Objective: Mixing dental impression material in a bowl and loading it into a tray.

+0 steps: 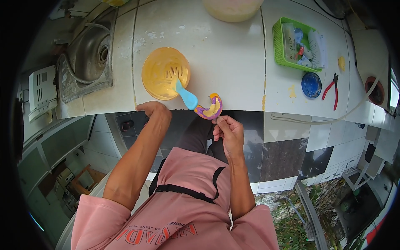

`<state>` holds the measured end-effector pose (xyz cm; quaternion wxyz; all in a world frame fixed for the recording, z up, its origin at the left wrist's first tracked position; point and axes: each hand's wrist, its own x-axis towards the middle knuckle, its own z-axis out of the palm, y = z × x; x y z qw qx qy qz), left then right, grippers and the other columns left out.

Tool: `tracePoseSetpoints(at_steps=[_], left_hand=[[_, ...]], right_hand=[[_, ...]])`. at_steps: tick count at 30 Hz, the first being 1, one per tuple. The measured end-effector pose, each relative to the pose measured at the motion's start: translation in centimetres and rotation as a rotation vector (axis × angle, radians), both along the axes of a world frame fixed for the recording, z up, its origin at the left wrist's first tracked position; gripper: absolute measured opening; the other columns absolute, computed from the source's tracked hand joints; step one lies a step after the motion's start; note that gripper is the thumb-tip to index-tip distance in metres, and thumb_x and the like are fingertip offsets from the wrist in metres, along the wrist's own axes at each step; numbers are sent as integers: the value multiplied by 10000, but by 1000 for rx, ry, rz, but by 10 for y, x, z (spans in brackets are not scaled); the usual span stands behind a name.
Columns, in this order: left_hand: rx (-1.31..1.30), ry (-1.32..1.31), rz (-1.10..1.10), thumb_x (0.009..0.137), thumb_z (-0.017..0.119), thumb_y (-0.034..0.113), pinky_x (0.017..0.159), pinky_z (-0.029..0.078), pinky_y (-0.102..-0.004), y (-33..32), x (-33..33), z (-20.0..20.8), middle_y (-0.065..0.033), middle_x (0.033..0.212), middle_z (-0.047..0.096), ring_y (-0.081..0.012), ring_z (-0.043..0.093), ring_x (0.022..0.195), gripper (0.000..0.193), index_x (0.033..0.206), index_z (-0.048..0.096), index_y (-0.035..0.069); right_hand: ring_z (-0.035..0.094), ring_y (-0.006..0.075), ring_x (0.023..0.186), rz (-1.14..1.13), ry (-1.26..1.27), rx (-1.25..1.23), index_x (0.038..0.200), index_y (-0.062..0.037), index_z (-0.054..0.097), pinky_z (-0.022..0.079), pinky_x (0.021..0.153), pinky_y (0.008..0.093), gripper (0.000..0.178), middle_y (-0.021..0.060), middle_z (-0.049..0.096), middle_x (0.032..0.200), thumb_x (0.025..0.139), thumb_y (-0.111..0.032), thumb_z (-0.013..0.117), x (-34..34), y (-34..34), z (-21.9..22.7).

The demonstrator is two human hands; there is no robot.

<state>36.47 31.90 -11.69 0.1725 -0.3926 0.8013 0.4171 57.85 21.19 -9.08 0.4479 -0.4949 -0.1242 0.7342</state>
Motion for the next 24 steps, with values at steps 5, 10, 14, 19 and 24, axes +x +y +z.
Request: tracePoseSetpoints(at_steps=[5,10,14,19,24], left_hand=[[57,26,-10,839,218,729,1013,369,-354,-6,6,11,-173,1274,554,-305,535,1160,943,1210,554,-70],[-35,61,19,832,222,743,995,384,-358,-2,0,-6,-160,1267,564,-281,545,1147,950,1201,564,-63],[60,-76,10,834,221,743,987,393,-365,-15,-9,-14,-168,1266,562,-284,548,1143,952,1211,554,-65],[-8,-74,-43,838,217,738,986,395,-362,-9,-8,-13,-176,1274,552,-317,541,1145,960,1218,539,-82],[53,-62,-4,833,222,741,989,394,-367,-14,-8,-10,-188,1282,541,-327,539,1144,967,1224,529,-88]], right_hand=[[501,65,504,-46,-59,-16,899,41,628,417,473,197,215,30,570,620,930,-160,558,-1,-3,3],[526,65,525,31,-234,48,928,46,636,437,493,196,218,42,592,635,937,-156,555,-3,-5,0],[540,66,539,44,-333,65,928,43,645,447,502,198,221,51,612,647,939,-159,556,1,-1,-2],[544,64,547,67,-380,62,925,43,650,451,515,197,235,56,622,654,940,-172,558,1,4,-2],[515,65,531,43,-322,42,920,35,640,420,499,194,227,51,609,656,941,-174,554,2,0,-1]])
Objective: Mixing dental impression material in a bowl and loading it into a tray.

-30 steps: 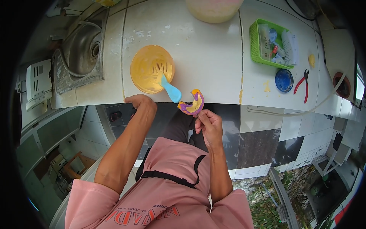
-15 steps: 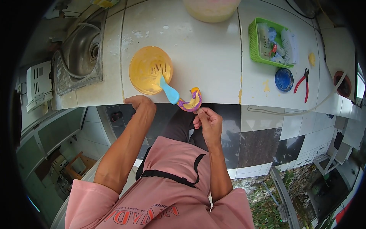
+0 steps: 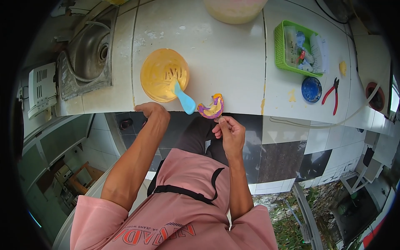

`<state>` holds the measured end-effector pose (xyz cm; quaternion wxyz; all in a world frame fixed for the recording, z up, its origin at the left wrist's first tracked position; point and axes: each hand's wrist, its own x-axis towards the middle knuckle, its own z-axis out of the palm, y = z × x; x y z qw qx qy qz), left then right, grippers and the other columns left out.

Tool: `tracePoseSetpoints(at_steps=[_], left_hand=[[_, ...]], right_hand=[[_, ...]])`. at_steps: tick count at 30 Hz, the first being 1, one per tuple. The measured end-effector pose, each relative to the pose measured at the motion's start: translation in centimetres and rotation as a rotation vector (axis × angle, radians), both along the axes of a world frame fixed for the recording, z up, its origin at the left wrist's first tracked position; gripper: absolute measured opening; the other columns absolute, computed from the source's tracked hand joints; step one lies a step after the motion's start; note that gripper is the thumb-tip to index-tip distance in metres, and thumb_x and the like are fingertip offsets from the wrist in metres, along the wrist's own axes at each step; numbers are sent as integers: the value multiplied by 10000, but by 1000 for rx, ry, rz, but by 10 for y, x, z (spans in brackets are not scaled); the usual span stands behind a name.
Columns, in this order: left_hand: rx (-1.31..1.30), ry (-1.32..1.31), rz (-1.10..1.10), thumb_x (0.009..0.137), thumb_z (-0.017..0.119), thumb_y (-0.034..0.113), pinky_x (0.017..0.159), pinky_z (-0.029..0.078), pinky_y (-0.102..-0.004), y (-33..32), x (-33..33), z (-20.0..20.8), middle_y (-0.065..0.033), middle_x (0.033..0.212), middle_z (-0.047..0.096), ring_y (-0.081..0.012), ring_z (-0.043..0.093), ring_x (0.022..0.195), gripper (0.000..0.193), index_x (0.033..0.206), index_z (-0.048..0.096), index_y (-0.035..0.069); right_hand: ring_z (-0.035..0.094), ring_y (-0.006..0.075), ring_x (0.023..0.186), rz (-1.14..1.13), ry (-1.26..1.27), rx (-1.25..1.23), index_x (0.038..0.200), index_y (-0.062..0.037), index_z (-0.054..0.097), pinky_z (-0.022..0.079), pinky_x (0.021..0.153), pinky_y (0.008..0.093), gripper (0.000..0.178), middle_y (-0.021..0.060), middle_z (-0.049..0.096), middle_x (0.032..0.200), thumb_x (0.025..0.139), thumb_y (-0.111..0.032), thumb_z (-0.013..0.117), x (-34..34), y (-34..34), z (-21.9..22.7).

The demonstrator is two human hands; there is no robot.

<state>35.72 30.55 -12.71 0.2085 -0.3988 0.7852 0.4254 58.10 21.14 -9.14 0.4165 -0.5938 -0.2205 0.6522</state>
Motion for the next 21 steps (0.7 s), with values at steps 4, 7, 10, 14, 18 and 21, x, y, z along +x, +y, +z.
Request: tracePoseSetpoints(at_steps=[4,7,10,14,18,21], left_hand=[[48,106,-9,824,225,752,996,389,-364,9,11,14,-193,1296,529,-328,534,1152,979,1230,524,-87],[-61,128,-8,830,225,744,1000,386,-355,10,11,12,-206,1304,518,-332,524,1165,985,1233,507,-109],[-6,106,-4,837,222,736,1013,377,-347,6,13,18,-218,1312,506,-338,514,1178,986,1243,488,-122],[15,85,-39,842,215,733,1021,372,-353,12,14,19,-216,1314,504,-341,509,1184,989,1246,481,-130],[-16,94,-40,842,210,734,1028,366,-364,5,12,16,-225,1313,500,-346,506,1186,991,1244,482,-131],[25,81,-40,844,211,729,1028,364,-367,7,12,17,-224,1312,502,-346,508,1184,981,1242,488,-123]], right_hand=[[517,67,534,13,-54,-7,925,32,640,418,499,195,217,50,608,655,939,-167,554,-1,6,-2],[529,54,544,-7,-26,-9,917,33,650,418,502,189,227,43,622,650,938,-176,563,-1,2,3],[531,52,545,2,0,13,909,29,652,406,497,183,232,41,623,650,940,-182,559,-2,-1,2],[524,49,540,28,-27,-14,911,33,651,400,494,181,232,41,623,649,941,-176,554,-3,10,-2],[513,45,534,24,-28,-10,913,35,650,394,493,178,232,41,626,655,943,-171,547,-5,3,3],[517,51,536,22,-1,2,917,31,648,394,493,179,224,44,626,657,944,-166,543,-5,6,1]])
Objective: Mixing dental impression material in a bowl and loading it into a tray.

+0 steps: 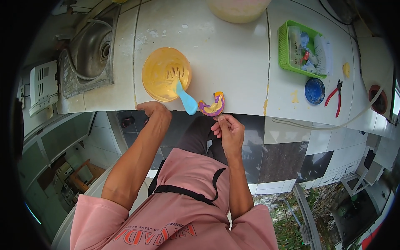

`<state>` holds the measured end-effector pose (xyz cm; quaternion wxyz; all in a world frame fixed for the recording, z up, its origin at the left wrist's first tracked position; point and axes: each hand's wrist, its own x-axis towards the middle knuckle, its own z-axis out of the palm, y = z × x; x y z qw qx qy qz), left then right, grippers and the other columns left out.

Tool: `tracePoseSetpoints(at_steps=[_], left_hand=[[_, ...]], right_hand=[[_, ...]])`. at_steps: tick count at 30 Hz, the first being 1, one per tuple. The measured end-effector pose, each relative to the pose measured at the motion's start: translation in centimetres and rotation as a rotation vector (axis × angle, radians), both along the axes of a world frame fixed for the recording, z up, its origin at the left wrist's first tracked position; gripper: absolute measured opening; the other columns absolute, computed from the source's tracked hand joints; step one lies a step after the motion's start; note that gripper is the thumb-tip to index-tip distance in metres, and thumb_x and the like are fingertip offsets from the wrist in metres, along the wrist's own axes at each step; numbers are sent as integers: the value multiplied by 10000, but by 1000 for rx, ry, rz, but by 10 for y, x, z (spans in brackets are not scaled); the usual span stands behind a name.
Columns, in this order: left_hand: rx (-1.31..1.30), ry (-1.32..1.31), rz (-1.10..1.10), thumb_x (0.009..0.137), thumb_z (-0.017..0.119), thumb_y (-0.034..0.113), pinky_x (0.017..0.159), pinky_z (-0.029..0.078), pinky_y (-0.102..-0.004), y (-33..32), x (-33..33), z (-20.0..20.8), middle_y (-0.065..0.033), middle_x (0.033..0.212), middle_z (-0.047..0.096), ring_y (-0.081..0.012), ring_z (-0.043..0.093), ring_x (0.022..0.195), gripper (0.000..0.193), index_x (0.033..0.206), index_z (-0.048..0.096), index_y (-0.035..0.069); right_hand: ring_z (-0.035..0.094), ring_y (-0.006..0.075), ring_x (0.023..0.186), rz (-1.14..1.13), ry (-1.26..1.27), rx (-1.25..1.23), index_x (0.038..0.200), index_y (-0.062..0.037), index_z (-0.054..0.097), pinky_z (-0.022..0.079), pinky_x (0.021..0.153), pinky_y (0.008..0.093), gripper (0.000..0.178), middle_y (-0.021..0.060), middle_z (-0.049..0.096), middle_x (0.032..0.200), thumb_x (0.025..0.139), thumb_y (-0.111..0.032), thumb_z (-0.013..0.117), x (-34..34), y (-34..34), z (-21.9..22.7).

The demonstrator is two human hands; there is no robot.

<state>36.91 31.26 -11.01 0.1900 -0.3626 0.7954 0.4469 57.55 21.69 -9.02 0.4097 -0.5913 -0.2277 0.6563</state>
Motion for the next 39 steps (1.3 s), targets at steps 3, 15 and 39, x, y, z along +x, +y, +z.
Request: tracePoseSetpoints(at_steps=[3,15,39], left_hand=[[-58,-41,-7,843,212,729,1025,366,-367,-1,-7,-9,-215,1313,506,-342,511,1181,977,1237,495,-119],[-27,-6,5,839,213,738,1010,377,-369,4,5,6,-204,1312,510,-330,519,1173,980,1241,500,-108],[112,42,89,820,284,724,1051,311,-311,2,5,6,-170,1369,464,-274,460,1238,963,1290,451,-100]], right_hand=[[517,58,528,-41,98,-15,924,33,637,393,489,180,223,50,619,652,943,-171,548,-2,-4,2],[545,84,512,-86,297,-76,916,4,609,406,485,189,230,59,613,654,943,-214,540,-8,-1,8],[673,188,648,-117,-871,427,933,17,562,526,576,290,127,117,667,748,950,-94,505,3,-11,-5]])
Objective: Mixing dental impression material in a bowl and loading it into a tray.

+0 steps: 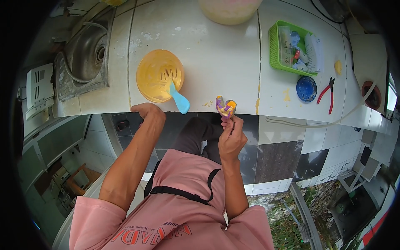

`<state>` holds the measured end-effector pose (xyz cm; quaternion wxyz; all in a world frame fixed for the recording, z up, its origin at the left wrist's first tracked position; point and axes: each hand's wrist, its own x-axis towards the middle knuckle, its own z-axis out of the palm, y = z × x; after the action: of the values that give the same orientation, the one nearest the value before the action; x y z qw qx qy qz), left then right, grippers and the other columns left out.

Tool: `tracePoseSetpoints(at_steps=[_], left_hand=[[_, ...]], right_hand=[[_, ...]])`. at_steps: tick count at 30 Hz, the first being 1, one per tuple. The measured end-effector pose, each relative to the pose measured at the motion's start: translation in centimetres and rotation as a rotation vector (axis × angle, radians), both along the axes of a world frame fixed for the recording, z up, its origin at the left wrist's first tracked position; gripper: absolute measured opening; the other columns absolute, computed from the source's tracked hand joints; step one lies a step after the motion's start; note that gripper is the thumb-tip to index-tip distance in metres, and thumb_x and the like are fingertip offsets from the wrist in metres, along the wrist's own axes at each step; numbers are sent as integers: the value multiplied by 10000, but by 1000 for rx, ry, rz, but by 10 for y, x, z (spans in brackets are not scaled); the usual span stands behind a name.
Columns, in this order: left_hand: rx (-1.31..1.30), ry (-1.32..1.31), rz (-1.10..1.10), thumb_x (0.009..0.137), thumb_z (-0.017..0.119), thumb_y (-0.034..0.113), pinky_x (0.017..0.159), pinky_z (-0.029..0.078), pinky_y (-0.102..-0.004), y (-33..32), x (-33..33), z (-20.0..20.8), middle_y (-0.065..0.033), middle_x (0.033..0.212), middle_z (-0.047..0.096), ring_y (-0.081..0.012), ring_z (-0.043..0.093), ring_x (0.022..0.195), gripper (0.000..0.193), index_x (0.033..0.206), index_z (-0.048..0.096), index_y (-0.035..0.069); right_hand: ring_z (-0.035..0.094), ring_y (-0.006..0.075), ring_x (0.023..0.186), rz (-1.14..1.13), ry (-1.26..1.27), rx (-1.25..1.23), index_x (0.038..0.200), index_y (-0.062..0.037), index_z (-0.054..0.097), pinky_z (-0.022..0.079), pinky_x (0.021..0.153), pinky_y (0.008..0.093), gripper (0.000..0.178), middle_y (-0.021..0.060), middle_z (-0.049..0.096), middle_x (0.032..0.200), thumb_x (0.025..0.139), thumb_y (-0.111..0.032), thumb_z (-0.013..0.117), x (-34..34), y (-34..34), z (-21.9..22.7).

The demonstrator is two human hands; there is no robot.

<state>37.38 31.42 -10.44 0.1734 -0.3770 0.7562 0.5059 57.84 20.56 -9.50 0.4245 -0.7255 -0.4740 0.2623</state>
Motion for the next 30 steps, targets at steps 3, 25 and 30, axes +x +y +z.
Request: tracePoseSetpoints(at_steps=[3,25,30], left_hand=[[-136,-37,-61,819,238,751,1023,362,-355,5,-1,-1,-191,1325,505,-319,508,1190,988,1260,489,-96],[-38,-66,-38,840,258,691,1068,299,-303,2,3,8,-145,1372,473,-266,464,1232,913,1322,443,-62],[-115,-53,-41,824,248,732,1039,338,-330,1,-5,-9,-164,1326,510,-286,499,1198,963,1277,475,-88]], right_hand=[[675,198,649,-2,-8,29,933,18,557,528,578,294,122,113,665,743,950,-90,503,1,1,-2],[624,141,582,6,841,-238,1062,37,538,503,531,222,257,113,634,706,968,-201,511,5,-4,-2],[623,141,574,1,864,-297,1015,32,539,501,523,222,238,117,636,700,966,-200,514,5,0,-2]])
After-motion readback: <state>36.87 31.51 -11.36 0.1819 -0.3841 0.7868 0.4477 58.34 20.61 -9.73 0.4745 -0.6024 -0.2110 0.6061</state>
